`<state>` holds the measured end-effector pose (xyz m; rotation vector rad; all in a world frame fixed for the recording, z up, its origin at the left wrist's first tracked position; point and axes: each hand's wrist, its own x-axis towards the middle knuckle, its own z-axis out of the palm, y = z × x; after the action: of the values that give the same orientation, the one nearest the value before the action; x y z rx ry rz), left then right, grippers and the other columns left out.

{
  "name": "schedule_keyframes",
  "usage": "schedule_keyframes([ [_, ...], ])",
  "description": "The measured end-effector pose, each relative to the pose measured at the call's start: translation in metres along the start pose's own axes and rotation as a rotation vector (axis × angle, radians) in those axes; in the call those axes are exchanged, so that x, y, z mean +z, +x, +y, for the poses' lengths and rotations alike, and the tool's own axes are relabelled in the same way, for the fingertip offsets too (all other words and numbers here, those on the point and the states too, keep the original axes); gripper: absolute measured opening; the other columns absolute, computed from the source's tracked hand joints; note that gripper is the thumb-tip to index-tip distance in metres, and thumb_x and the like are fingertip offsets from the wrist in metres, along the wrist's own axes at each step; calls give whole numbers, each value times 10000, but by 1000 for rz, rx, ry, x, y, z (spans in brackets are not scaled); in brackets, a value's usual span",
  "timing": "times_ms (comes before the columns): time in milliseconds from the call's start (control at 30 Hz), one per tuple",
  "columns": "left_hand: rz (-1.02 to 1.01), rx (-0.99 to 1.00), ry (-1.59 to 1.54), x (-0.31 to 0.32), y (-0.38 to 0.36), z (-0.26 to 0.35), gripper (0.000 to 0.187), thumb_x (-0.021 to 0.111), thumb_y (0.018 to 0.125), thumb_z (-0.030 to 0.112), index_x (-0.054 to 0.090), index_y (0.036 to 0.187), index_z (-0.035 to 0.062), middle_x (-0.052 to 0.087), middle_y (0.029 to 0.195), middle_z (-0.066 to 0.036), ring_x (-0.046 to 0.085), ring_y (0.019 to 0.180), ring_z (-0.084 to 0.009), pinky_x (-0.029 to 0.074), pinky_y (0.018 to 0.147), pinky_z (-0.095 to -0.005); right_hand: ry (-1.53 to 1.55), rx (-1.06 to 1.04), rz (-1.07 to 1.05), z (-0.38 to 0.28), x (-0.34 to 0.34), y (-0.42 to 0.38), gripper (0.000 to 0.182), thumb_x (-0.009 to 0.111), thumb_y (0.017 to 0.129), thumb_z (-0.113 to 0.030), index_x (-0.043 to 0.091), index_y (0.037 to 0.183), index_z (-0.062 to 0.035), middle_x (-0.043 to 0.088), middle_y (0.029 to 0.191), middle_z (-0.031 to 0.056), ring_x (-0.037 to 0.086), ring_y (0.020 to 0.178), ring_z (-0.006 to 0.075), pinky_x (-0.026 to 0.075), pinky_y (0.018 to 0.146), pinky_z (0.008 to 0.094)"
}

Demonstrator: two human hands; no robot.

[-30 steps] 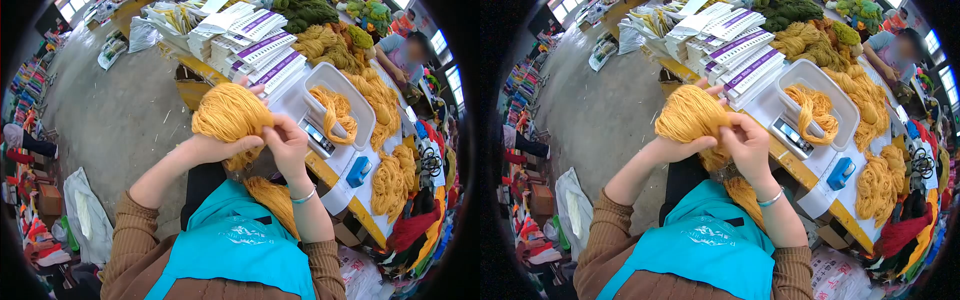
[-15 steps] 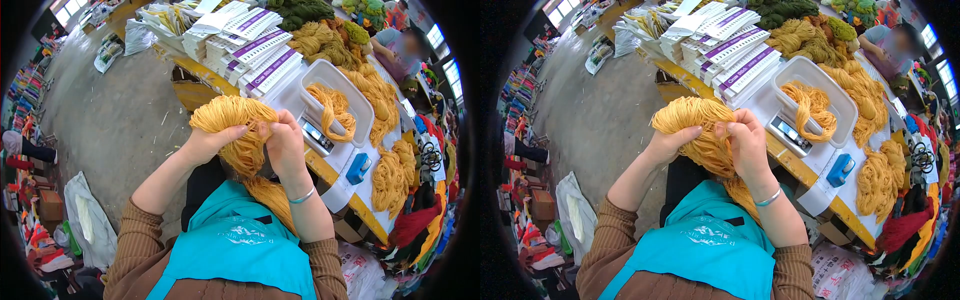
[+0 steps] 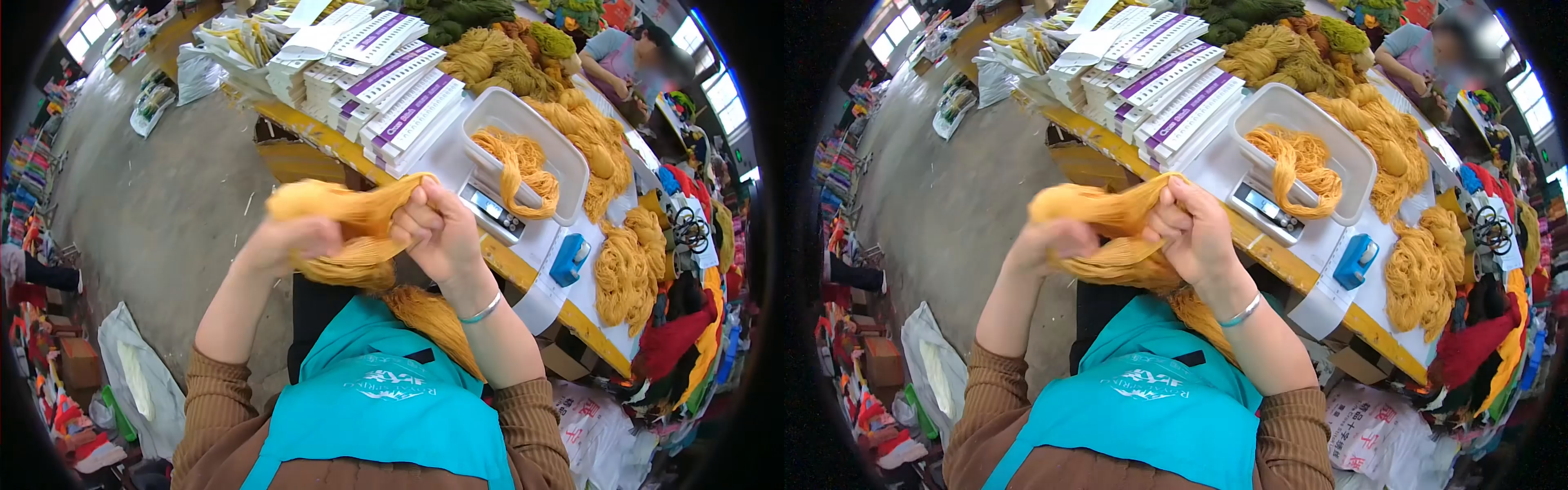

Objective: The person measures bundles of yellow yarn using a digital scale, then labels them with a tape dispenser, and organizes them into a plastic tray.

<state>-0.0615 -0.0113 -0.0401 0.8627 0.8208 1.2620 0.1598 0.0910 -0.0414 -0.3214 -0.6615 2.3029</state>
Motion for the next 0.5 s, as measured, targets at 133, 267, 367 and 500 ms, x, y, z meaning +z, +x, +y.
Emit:
schedule_keyframes([
  [133, 32, 398, -1000, -36, -26, 24, 260, 501, 1016, 261, 541, 824, 91, 333, 577, 40, 347, 499, -86, 389, 527, -271, 70, 218, -77, -6, -1, -1, 290, 460, 1017, -271, 528, 789, -105, 246, 518, -79, 231, 434, 58, 221, 415, 233],
  [267, 144, 570, -932, -132, -99, 48, 239, 473, 1007, 176, 508, 803, 55, 351, 577, 33, 336, 496, -93, 345, 497, -237, -269, 163, -4, -56, 20, 6, 275, 507, 990, -270, 508, 761, -118, 278, 517, -94, 266, 411, 47, 202, 386, 228],
  [367, 366, 707, -841, -212, -173, 46, 286, 432, 1011, 182, 435, 739, 95, 328, 554, 33, 324, 485, -97, 321, 485, -251, -460, -11, 23, -108, 45, 25, 228, 534, 935, -215, 521, 725, -127, 352, 522, -91, 335, 413, 55, 253, 383, 230],
  [500, 752, 849, -643, -337, -292, 8, 400, 335, 1060, 297, 346, 692, 140, 271, 535, 31, 293, 479, -91, 282, 477, -255, -593, -107, -204, -193, 77, 68, 192, 503, 999, -232, 549, 863, -105, 376, 550, -71, 381, 463, 64, 310, 410, 227],
])
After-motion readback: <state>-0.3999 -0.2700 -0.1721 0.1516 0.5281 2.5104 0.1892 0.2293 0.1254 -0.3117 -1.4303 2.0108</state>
